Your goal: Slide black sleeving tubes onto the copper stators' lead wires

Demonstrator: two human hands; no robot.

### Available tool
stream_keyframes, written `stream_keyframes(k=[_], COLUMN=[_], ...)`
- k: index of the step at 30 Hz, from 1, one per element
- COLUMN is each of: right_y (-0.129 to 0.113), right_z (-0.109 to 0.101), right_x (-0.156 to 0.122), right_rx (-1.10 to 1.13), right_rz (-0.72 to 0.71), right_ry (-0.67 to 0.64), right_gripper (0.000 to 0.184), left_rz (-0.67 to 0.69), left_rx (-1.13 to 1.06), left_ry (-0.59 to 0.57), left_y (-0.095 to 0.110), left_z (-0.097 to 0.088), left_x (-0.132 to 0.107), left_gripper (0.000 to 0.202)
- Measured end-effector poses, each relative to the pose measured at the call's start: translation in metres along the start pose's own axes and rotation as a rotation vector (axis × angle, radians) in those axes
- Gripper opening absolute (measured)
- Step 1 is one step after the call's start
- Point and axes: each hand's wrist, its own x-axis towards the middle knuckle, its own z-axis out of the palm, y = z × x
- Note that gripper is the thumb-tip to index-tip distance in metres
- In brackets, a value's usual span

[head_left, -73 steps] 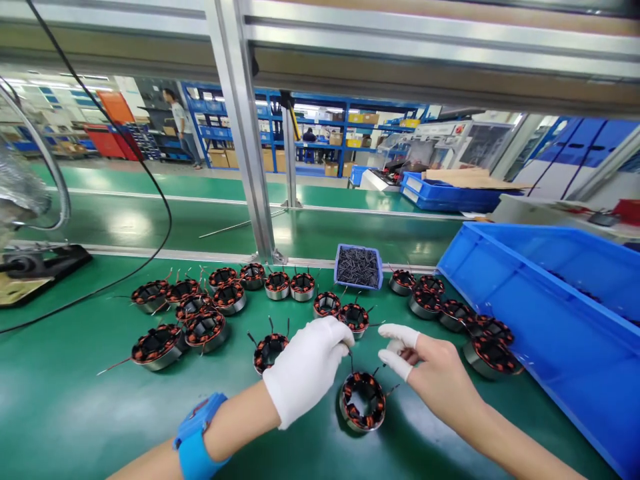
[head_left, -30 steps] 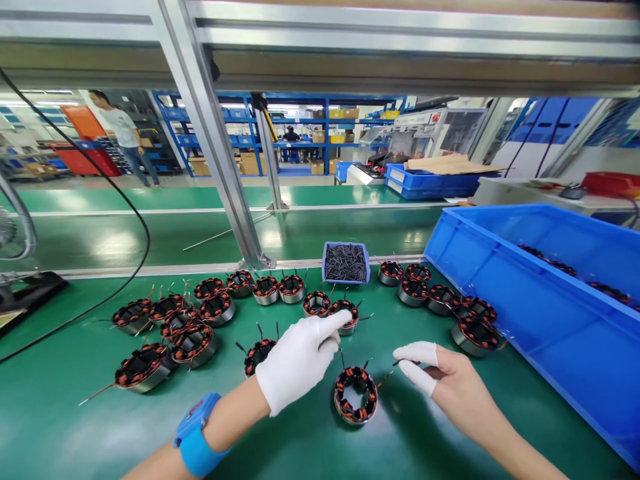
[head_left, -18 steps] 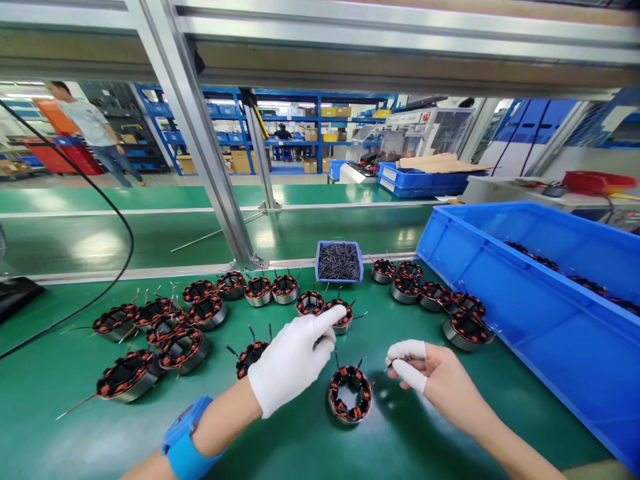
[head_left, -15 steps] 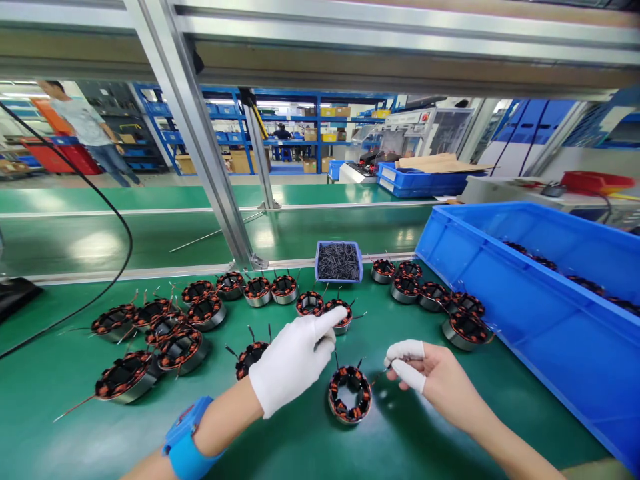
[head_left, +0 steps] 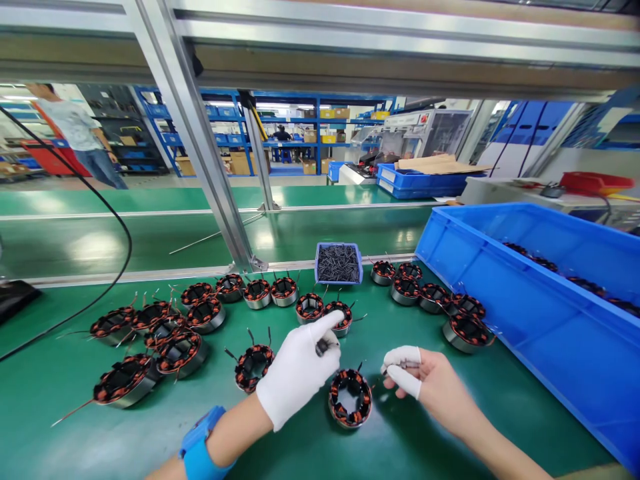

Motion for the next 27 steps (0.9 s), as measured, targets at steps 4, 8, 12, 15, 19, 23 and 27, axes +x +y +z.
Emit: stream_keyframes(k=[4, 8, 12, 15, 19, 23, 27], right_y=[0.012, 0.016, 0.015, 0.023, 0.034, 0.001, -0.061], right_z=[0.008, 0.016, 0.019, 0.016, -0.001, -0.006, 0.053], right_x=[0.002, 0.004, 0.007, 0.009, 0.014, 0.029, 0.059], right_rx=[-0.052, 0.011, 0.102, -0.006, -0.118, -0.228, -0.518], right_rz=[-0.008, 0.014, 0.059, 0.031, -0.004, -0.206, -0.479], right_ry=[-0.006, -0.025, -0.07, -0.131, -0.243, -0.067, -0.225], right_gripper=[0.013, 0.012, 0.018, 0.019, 0.022, 0.049, 0.032], left_rz=[-0.127, -0.176, -0.221, -0.189, -0.023, -0.256, -0.375], left_rx=[-0.183, -0.253, -0.324, -0.144, 0.271, 0.127, -0.348], left_ry=[0.088, 0.097, -0.011, 0.048, 0.486, 0.821, 0.648], left_y=[-0.01, -0.02, -0.021, -0.014, -0.017, -0.041, -0.067], left_z=[0.009, 0.023, 0.028, 0.016, -0.021, -0.057, -0.065], left_x=[-0.013, -0.016, -0.02, -0.042, -0.08, -0.086, -0.067], left_gripper=[0.047, 0.05, 0.054, 0.053, 0.04, 0.046, 0.058])
